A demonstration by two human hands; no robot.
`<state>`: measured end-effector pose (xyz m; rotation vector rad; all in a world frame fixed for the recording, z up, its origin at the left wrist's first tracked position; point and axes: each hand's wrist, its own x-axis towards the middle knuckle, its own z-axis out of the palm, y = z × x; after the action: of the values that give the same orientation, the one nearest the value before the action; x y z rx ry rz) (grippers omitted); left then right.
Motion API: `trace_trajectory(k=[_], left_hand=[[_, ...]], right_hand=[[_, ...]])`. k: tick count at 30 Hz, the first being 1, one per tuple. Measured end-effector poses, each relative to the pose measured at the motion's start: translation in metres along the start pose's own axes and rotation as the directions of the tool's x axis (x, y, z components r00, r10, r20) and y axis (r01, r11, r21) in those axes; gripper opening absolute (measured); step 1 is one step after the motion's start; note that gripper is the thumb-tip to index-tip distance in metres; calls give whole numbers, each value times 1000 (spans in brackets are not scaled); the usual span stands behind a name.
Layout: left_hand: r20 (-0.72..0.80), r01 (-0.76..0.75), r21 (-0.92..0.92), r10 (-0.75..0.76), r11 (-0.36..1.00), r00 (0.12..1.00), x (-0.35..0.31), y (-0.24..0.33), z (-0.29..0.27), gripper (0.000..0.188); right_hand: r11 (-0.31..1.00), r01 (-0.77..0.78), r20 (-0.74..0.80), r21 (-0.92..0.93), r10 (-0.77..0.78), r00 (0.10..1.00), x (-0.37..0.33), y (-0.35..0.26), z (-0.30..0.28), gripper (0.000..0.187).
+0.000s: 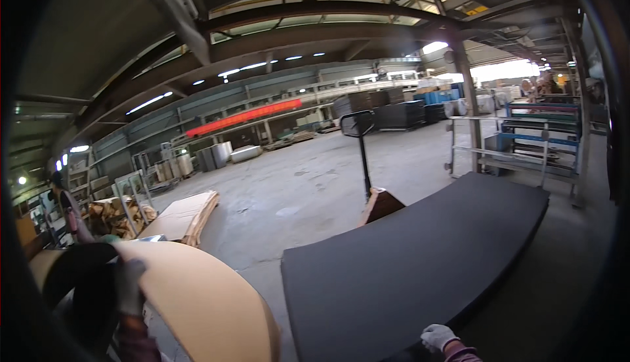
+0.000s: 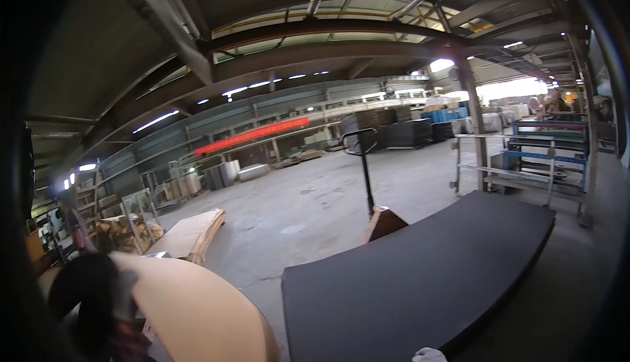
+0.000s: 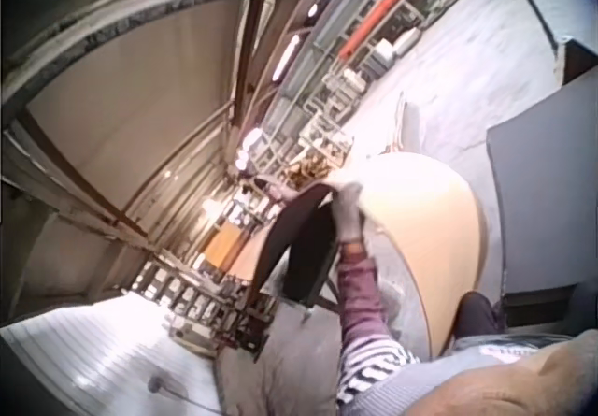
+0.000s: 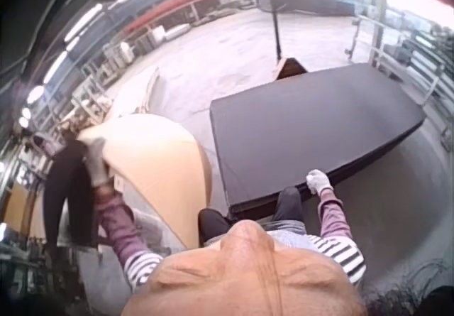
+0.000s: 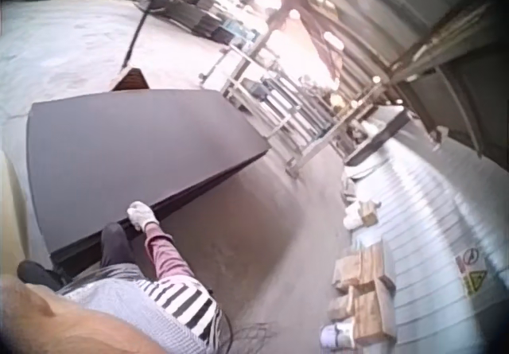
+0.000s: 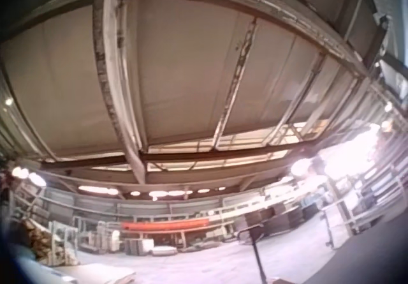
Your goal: The recorder lifts large, flexible panels (one tan, one black) and moves them within a factory setting, occasionally overlapping or stacking them.
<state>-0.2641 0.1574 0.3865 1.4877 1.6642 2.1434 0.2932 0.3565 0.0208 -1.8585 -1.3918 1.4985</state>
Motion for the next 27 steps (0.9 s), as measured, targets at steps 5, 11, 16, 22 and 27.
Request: trace_trajectory(k=[5,11,16,22,27], left_hand=[[886,-423,-48,234,905,400,-46,-98,320,51],[942,132,9,36,991,-334,-287,-95,366,51],[963,569,14,-165,822,215,-241,-105,266,58],[454,272,554,-560,787,694,-209,-168,33,56],[-304,216,952,-760,-217,575,-259,-172,-132,64]], right_hand=[[500,343,-82,795,-472,878,-102,-41,-11,30],[499,424,-348,756,-241,906,-129,-59,-50,51],[514,284,-435,809,201,878,-57,71,-35,61],[653,2,-406,757,468,785,-13,156,1,71],[646,-141,-286,750,509,812,-42,119,-16,81]])
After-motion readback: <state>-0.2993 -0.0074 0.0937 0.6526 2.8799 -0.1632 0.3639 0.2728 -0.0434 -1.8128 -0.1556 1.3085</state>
